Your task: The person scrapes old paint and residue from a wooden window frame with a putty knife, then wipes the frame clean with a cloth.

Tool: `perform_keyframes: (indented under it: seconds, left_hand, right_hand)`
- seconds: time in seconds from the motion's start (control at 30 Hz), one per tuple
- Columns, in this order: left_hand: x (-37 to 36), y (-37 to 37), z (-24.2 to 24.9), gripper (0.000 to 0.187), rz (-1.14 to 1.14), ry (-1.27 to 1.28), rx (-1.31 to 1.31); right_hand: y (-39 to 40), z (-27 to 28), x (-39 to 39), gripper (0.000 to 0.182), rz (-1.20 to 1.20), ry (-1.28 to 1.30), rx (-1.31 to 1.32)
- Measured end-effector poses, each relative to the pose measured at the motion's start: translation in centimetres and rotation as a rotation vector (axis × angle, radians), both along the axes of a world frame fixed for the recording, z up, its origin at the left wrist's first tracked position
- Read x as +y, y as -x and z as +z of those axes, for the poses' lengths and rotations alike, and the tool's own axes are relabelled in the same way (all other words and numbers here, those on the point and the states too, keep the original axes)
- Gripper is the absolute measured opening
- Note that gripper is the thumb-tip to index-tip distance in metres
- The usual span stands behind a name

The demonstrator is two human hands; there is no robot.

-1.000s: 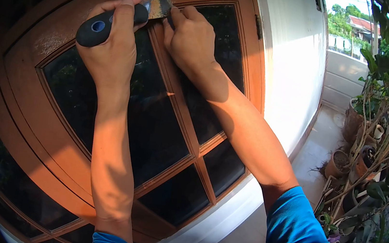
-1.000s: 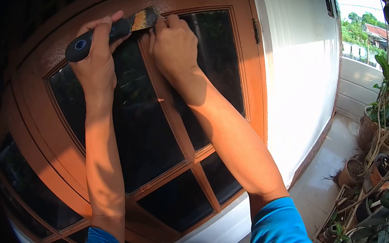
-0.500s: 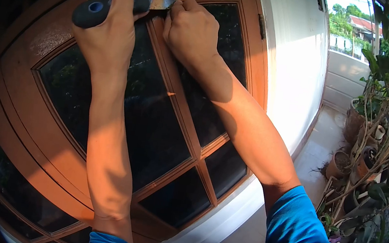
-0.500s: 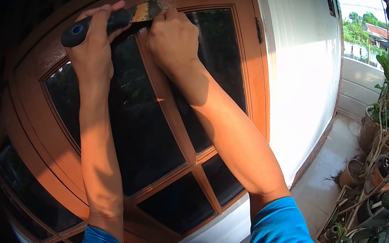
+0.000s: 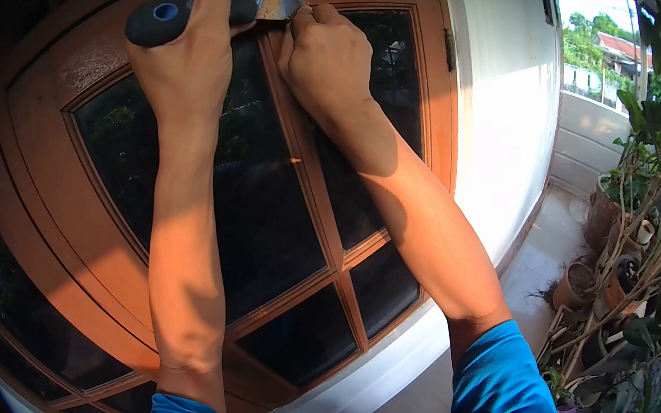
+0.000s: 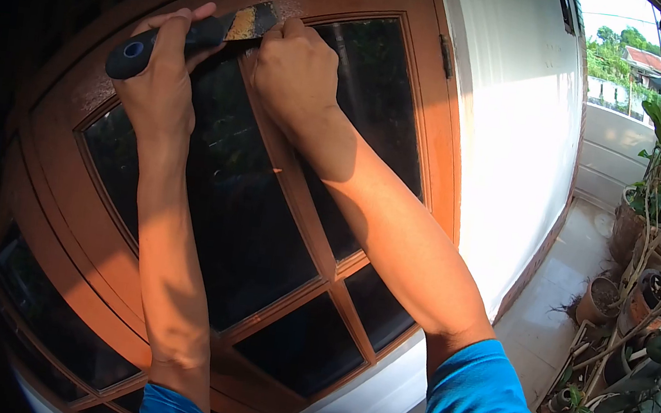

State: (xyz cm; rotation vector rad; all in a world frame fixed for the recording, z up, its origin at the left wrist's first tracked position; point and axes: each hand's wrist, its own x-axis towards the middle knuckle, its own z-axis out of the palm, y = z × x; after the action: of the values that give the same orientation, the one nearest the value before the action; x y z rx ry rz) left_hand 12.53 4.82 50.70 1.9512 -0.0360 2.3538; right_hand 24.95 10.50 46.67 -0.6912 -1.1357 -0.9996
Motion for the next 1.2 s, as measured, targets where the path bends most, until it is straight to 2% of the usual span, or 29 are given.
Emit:
perform_keyframes:
  seconds: [0.1,0.17,0.2,0.3,0.33,0.37,0.43,0.5,0.57,0.63,0.67,0.77,0.83,0.9,0.97,1.03,1.13,1.17,1.2]
  left_hand:
    - [0.5,0.4,0.7,0.013,0.043,-0.029,0.056]
    - [-0.5,1.2,-0.1,0.012,-0.061,-0.023,0.024]
    - [-1.2,1.6,-0.6,0.012,-0.116,-0.027,0.006]
    - [-2.9,4.8,-2.9,0.016,-0.267,-0.108,-0.049]
    - [-4.2,6.1,-4.1,0.016,-0.222,-0.128,-0.024]
    - [-5.0,7.5,-5.4,0.018,-0.126,-0.131,-0.006]
    - [-6.8,9.2,-8.0,0.030,-0.100,-0.047,-0.022]
    - [-7.2,10.0,-10.0,0.029,-0.062,-0.063,-0.054]
    - [-7.3,10.9,-12.0,0.027,-0.043,-0.058,-0.067]
    - [-7.1,12.0,-13.7,0.025,-0.058,-0.032,-0.061]
    - [-7.3,12.1,-14.2,0.024,-0.079,-0.024,-0.044]
    - [-7.4,11.8,-14.7,0.023,-0.152,-0.064,0.063]
    - [-7.7,10.7,-15.1,0.022,-0.058,-0.064,0.023]
    - [-8.2,10.6,-15.6,0.022,0.003,-0.063,0.034]
    - [-8.1,11.4,-16.1,0.026,-0.088,-0.119,0.082]
    - [-8.7,11.5,-16.7,0.026,-0.089,-0.093,0.058]
    - [-9.3,10.9,-17.2,0.028,-0.107,-0.049,0.039]
    - [-9.3,10.3,-17.2,0.028,-0.102,-0.068,0.029]
    - [-9.4,9.8,-17.3,0.028,-0.093,-0.075,0.032]
  right_hand:
    - [-0.4,-0.1,-0.6,0.017,0.058,0.046,-0.018]
    - [-1.5,-0.1,-0.4,0.026,0.146,0.069,-0.032]
    - [-2.0,0.0,-0.1,0.024,0.229,0.013,-0.024]
    - [-3.4,0.2,-0.2,0.024,0.442,-0.023,0.177]
    - [-3.8,0.6,-0.6,0.024,0.448,0.042,0.271]
    - [-4.3,1.1,0.3,0.020,0.366,-0.023,0.278]
    - [-3.5,1.7,1.2,0.016,0.192,-0.081,0.172]
    - [-0.8,1.5,1.6,0.020,0.240,-0.159,0.035]
    - [-1.3,1.7,1.0,0.021,0.225,-0.088,-0.014]
    - [-4.0,2.5,1.9,0.021,0.127,-0.061,0.071]
    - [-4.6,2.8,2.7,0.022,0.194,-0.097,0.157]
    - [-3.1,2.9,2.0,0.021,0.116,-0.083,0.191]
    - [-1.3,2.5,0.7,0.022,0.195,-0.069,0.031]
    - [-2.7,2.8,1.9,0.022,0.169,-0.133,0.051]
    - [-5.8,3.3,3.5,0.023,0.053,-0.112,0.173]
    - [-5.6,3.5,3.0,0.022,0.090,-0.085,0.200]
    - [-3.7,3.1,1.6,0.023,0.200,-0.063,0.083]
    - [-2.8,3.1,0.7,0.026,0.194,0.022,0.078]
    - [-3.2,3.3,1.0,0.027,0.308,0.049,0.113]
